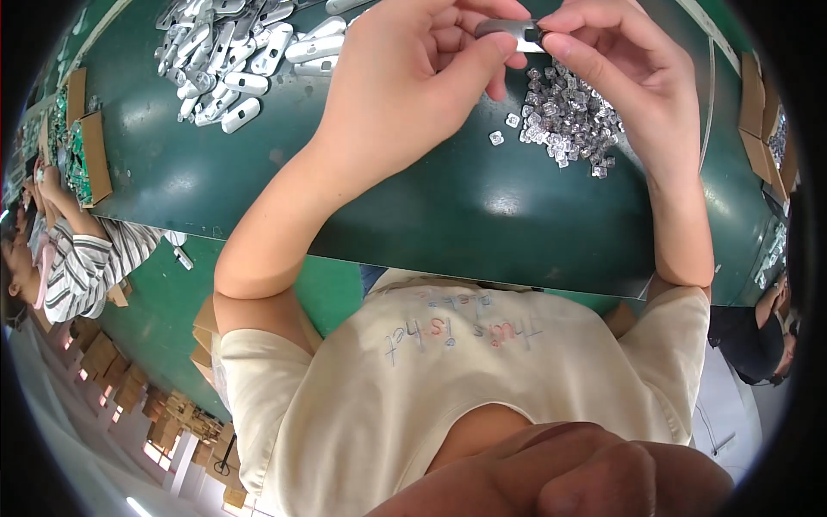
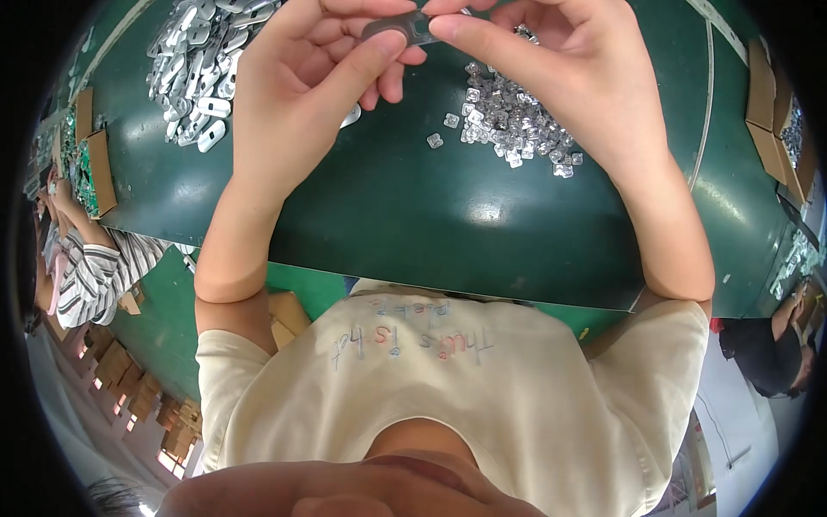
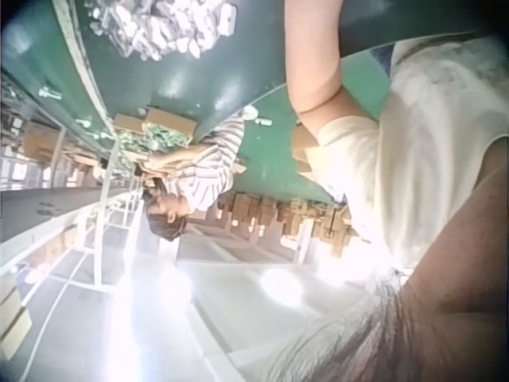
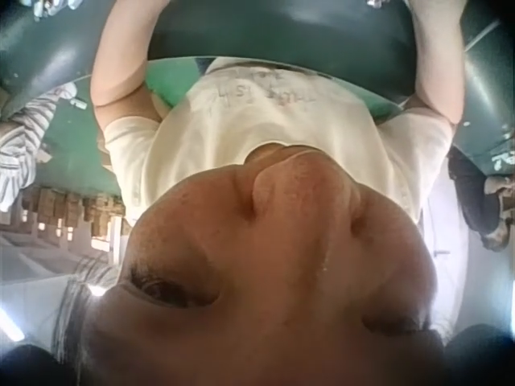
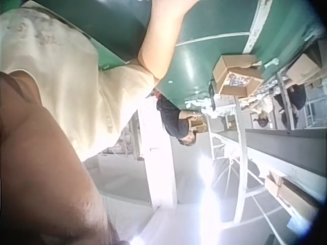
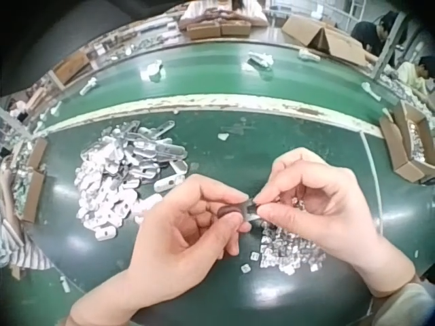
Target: The person assembles small metal brackets and plastic housings by hand.
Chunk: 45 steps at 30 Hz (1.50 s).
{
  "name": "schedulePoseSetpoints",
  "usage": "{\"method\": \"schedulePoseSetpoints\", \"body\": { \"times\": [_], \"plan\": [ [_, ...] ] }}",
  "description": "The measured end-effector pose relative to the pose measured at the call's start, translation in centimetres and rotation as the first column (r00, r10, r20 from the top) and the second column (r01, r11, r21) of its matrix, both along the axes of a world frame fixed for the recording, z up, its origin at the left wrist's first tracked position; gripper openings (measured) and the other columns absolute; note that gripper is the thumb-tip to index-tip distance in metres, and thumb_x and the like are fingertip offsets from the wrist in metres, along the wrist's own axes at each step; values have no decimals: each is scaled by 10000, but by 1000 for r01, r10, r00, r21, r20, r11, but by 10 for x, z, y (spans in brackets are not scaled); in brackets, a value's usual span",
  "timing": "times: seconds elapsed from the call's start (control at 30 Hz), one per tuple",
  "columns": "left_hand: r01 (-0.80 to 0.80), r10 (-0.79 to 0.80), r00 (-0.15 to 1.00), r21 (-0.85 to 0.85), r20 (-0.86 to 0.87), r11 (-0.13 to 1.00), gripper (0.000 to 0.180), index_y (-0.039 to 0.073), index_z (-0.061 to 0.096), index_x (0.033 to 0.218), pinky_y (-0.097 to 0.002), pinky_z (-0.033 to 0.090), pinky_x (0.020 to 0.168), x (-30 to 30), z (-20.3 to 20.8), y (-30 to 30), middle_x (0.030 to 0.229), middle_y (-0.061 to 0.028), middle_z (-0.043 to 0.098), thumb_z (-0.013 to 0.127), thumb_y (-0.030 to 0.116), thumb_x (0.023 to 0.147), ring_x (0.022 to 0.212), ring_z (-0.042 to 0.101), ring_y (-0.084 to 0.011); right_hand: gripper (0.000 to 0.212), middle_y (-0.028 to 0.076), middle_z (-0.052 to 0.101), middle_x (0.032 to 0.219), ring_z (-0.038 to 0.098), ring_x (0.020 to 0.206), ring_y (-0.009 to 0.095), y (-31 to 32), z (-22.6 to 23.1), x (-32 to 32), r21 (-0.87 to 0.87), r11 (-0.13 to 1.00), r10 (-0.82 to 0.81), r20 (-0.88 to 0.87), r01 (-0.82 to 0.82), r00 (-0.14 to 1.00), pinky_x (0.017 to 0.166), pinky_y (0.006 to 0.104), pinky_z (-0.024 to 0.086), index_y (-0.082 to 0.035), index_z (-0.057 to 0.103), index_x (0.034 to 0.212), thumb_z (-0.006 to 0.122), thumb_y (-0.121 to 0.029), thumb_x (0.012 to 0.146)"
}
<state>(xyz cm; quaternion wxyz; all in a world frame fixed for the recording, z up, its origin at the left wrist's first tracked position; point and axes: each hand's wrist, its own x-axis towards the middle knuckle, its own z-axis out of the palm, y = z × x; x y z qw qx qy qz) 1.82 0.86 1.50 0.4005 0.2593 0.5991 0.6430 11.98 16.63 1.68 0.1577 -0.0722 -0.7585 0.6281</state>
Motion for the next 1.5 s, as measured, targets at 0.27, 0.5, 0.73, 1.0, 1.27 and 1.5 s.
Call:
{"method": "schedulePoseSetpoints", "body": {
  "times": [0.27, 0.5, 0.73, 1.0, 1.27, 1.5],
  "plan": [
    [353, 81, 747, 496, -660, 793, 227, -23, 491, 1078, -169, 447, 606, -6, -31, 16, 892, -68, 604, 545, -54, 859, 705, 565, -63, 170, 85, 587, 883, 576, 761, 107, 2, 7, 5, -325, 946, 55, 212, 17, 976, 659, 223, 473, 18, 524, 977, 605, 18, 827],
    [-1, 23, 954, 74, -297, 997, 284, -25, 510, 1083, -189, 487, 641, 5, -5, 5, 899, -77, 614, 604, -59, 817, 750, 599, -87, 358, 124, 570, 1083, 550, 951, 143, 22, -4, 9, -249, 961, 154, 128, -118, 980, 758, 240, 439, 41, 481, 1194, 571, -43, 857],
    [-14, 18, 979, 25, -201, 1000, 250, 4, 531, 1042, -195, 466, 597, -2, -20, 4, 896, -35, 602, 633, -16, 815, 687, 561, -61, 339, 147, 568, 1041, 547, 994, 195, 8, 82, 72, 356, 896, -146, -326, 264, 934, 812, 259, 437, 65, 491, 1120, 451, -191, 901],
    [-18, 25, 981, 39, -194, 999, 240, 7, 536, 1018, -203, 473, 590, 2, -23, -1, 842, -41, 613, 651, 14, 807, 677, 575, -71, 312, 141, 582, 1021, 560, 955, 206, -46, 101, 113, 592, 765, -9, -385, 254, 923, 796, 276, 445, 47, 514, 1096, 477, -184, 890],
    [-39, 53, 981, 80, -188, 996, 219, 14, 550, 976, -219, 462, 555, 4, -26, 3, 801, -64, 634, 664, 61, 796, 654, 613, -86, 284, 135, 597, 1001, 572, 916, 217, -41, 111, 127, 742, 592, 20, -404, 315, 914, 780, 294, 452, 29, 538, 1071, 504, -177, 879],
    [8, 14, 972, 92, -235, 996, 211, 12, 542, 979, -217, 477, 580, 5, -36, 9, 812, -50, 640, 654, 57, 805, 661, 607, -77, 260, 130, 609, 983, 583, 882, 227, -31, 150, 193, 798, 480, -9, -410, 363, 912, 766, 309, 459, 13, 558, 1050, 527, -171, 869]
  ]
}}
